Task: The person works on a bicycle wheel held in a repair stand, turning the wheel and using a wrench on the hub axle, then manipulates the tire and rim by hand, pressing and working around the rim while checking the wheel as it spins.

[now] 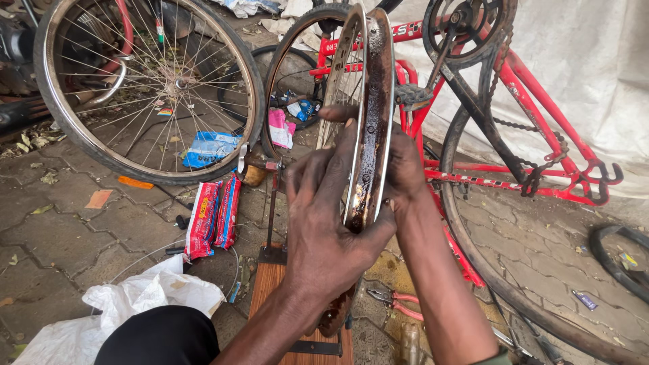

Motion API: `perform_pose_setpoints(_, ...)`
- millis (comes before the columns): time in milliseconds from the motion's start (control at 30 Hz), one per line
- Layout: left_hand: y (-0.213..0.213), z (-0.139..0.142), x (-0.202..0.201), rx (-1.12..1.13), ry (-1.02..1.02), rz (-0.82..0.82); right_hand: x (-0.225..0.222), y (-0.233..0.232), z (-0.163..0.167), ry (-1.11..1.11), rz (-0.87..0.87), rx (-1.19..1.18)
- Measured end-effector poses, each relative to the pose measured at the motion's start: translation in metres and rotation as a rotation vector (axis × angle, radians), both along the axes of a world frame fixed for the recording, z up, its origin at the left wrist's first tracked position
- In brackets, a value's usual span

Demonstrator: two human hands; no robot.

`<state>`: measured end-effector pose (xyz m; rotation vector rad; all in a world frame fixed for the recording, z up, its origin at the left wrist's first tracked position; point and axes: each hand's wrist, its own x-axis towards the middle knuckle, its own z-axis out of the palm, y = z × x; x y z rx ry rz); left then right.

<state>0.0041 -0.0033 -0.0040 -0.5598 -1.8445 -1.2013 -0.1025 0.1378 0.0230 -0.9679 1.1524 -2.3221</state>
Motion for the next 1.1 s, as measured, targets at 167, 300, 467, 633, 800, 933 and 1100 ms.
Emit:
perform_pose_setpoints(167, 0.002, 0.001, 0.002, 0.052, -0.021, -0.014, -0.017, 0.009, 0.010, -0.083, 0.248, 0.061)
perform_pose_setpoints(300, 0.004, 0.002, 0.005, 0.146, -0.130, -0.059, -0.027, 0.014, 0.009, -0.039, 0.154, 0.142)
perform_pose_setpoints(467, 0.006, 0.007, 0.003, 0.125, -0.098, -0.013, -0.020, 0.015, -0.013, 0.080, -0.107, 0.127)
perform_pose_setpoints(633, 0.006, 0.009, -0.002, 0.100, -0.044, -0.023, -0.006, 0.005, -0.057, 0.187, -0.633, -0.081)
perform_pose_setpoints(800, 0.004, 0.010, 0.000, 0.117, -0.038, -0.079, -0.003, 0.002, -0.061, 0.266, -0.697, -0.017)
perform_pose_setpoints(933, 0.004, 0.011, 0.003, 0.241, -0.171, -0.274, 0.010, -0.004, -0.067, 0.283, -0.870, 0.031)
perform_pose_setpoints(1100, 0.001, 0.008, 0.011, 0.176, -0.113, -0.281, 0.004, -0.006, -0.069, 0.353, -1.042, -0.084)
